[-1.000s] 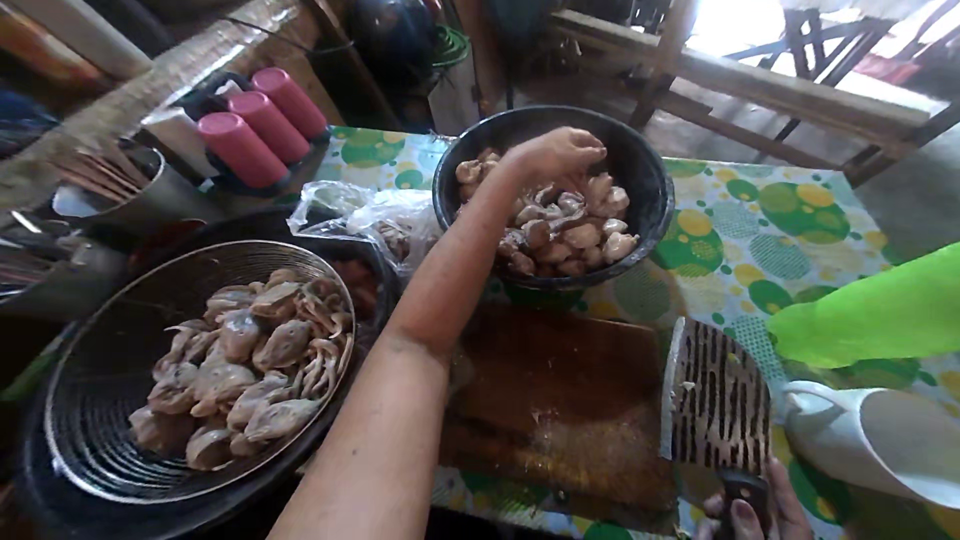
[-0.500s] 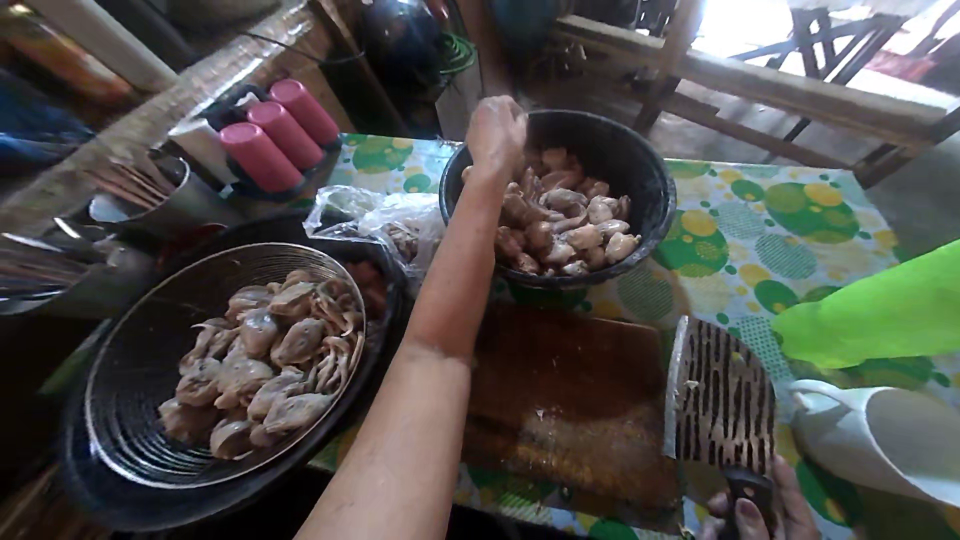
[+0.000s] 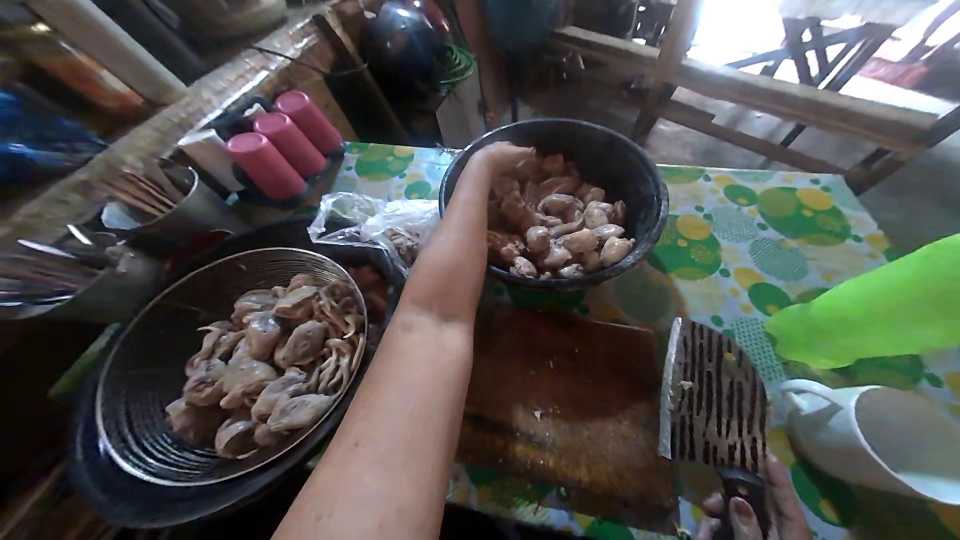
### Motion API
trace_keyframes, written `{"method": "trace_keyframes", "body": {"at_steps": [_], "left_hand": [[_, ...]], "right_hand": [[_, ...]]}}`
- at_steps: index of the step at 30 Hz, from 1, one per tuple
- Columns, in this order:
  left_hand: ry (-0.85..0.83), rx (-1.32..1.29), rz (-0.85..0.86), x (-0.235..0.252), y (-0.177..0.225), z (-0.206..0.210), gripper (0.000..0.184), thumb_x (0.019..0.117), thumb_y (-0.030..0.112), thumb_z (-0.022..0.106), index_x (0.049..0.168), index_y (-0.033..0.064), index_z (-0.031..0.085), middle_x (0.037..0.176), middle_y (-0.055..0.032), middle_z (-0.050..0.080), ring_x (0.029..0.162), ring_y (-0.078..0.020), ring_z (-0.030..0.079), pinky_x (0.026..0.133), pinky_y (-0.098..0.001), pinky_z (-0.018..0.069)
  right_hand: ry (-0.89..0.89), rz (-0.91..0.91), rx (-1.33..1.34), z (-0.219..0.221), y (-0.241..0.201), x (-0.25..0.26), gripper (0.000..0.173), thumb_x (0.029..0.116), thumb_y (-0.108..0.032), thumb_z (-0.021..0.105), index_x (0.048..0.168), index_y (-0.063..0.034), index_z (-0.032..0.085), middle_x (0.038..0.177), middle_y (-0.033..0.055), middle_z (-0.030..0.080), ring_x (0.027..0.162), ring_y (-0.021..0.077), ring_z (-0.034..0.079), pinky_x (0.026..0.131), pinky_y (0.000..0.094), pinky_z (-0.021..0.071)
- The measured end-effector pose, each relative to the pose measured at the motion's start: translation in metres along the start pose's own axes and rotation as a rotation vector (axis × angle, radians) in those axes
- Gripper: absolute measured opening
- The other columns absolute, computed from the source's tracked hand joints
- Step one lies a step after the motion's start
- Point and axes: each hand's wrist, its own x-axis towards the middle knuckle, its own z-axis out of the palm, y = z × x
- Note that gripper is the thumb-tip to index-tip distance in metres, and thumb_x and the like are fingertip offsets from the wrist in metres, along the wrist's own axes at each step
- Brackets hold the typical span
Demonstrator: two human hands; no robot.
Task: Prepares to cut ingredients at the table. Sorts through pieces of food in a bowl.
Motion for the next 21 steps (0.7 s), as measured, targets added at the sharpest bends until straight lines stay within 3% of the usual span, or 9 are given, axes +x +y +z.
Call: {"method": "trace_keyframes", "body": {"at_steps": [1,4,6,8,11,12,15,19,21], "left_hand": [[-0.017,-0.039,0.041,-0.004,0.002,0.002,0.061,0.1060,0.053,0.047,0.136,0.0023,0.060,0.132,-0.0210,0.062,0.121,-0.0322,0.061,0.103,-0.0564,0.0475],[-0.068,-0.152,0.196,-0.027,0.014,0.006,0.047,0.1079,0.043,0.047,0.132,0.0061,0.064,0.119,-0.0150,0.066,0.103,-0.0232,0.064,0.090,-0.0466,0.0528],[-0.129,-0.263,0.269,-0.040,0.018,-0.002,0.045,0.1092,0.039,0.047,0.141,0.0095,0.059,0.125,-0.0134,0.066,0.104,-0.0207,0.066,0.090,-0.0422,0.0556],[-0.150,-0.408,0.320,-0.044,0.018,-0.012,0.048,0.1103,0.039,0.044,0.149,0.0121,0.051,0.127,-0.0116,0.068,0.098,-0.0192,0.071,0.084,-0.0364,0.0591],[0.071,-0.575,0.329,-0.037,0.015,-0.016,0.040,0.1107,0.031,0.047,0.142,0.0085,0.058,0.111,-0.0100,0.073,0.090,-0.0175,0.073,0.081,-0.0334,0.0605],[0.213,-0.484,0.278,-0.032,0.011,-0.017,0.036,0.1099,0.027,0.050,0.137,0.0056,0.061,0.109,-0.0113,0.072,0.091,-0.0175,0.071,0.082,-0.0339,0.0585],[0.414,0.055,0.116,-0.018,-0.006,-0.020,0.031,0.1023,0.018,0.056,0.122,-0.0011,0.070,0.127,-0.0224,0.068,0.122,-0.0340,0.065,0.105,-0.0537,0.0494],[0.255,0.343,-0.021,-0.021,-0.002,-0.004,0.030,0.0945,0.011,0.066,0.118,-0.0073,0.066,0.129,-0.0280,0.064,0.124,-0.0430,0.061,0.101,-0.0623,0.0496],[0.146,0.464,-0.045,-0.019,0.001,0.004,0.033,0.0897,0.013,0.072,0.117,-0.0045,0.067,0.128,-0.0263,0.064,0.122,-0.0423,0.061,0.099,-0.0632,0.0501]], "right_hand": [[0.008,0.015,-0.015,0.001,-0.001,0.001,0.056,0.1053,-0.007,0.043,0.153,0.0124,0.021,0.123,0.0030,0.059,0.071,-0.0057,0.064,0.062,0.0151,0.0577],[-0.013,-0.002,-0.036,0.001,0.000,0.004,0.058,0.1059,-0.009,0.042,0.153,0.0150,0.018,0.121,0.0091,0.057,0.068,-0.0042,0.063,0.061,0.0160,0.0571],[-0.036,-0.005,-0.046,0.001,-0.002,0.005,0.060,0.1050,-0.010,0.042,0.153,0.0162,0.016,0.114,0.0091,0.058,0.066,-0.0030,0.062,0.061,0.0173,0.0574],[-0.040,0.002,-0.034,0.001,-0.003,0.005,0.061,0.1050,-0.010,0.043,0.153,0.0157,0.015,0.113,0.0081,0.058,0.065,-0.0026,0.062,0.060,0.0177,0.0577],[-0.040,0.004,-0.058,0.003,-0.005,0.006,0.061,0.1050,-0.009,0.040,0.153,0.0161,0.013,0.112,0.0090,0.057,0.065,-0.0034,0.061,0.060,0.0167,0.0566],[-0.036,-0.007,-0.071,0.003,-0.006,0.006,0.060,0.1051,-0.008,0.040,0.153,0.0164,0.014,0.112,0.0091,0.058,0.066,-0.0041,0.062,0.060,0.0162,0.0564],[-0.038,-0.011,-0.072,0.003,-0.005,0.006,0.059,0.1057,-0.009,0.040,0.153,0.0156,0.014,0.111,0.0082,0.059,0.066,-0.0034,0.062,0.061,0.0170,0.0570],[-0.047,-0.023,-0.054,0.001,-0.004,0.006,0.060,0.1058,-0.010,0.041,0.153,0.0161,0.014,0.112,0.0069,0.058,0.066,-0.0040,0.062,0.061,0.0163,0.0570],[-0.042,-0.025,-0.054,0.001,-0.003,0.006,0.061,0.1054,-0.009,0.042,0.153,0.0155,0.014,0.112,0.0074,0.059,0.065,-0.0032,0.062,0.060,0.0171,0.0573]]}}
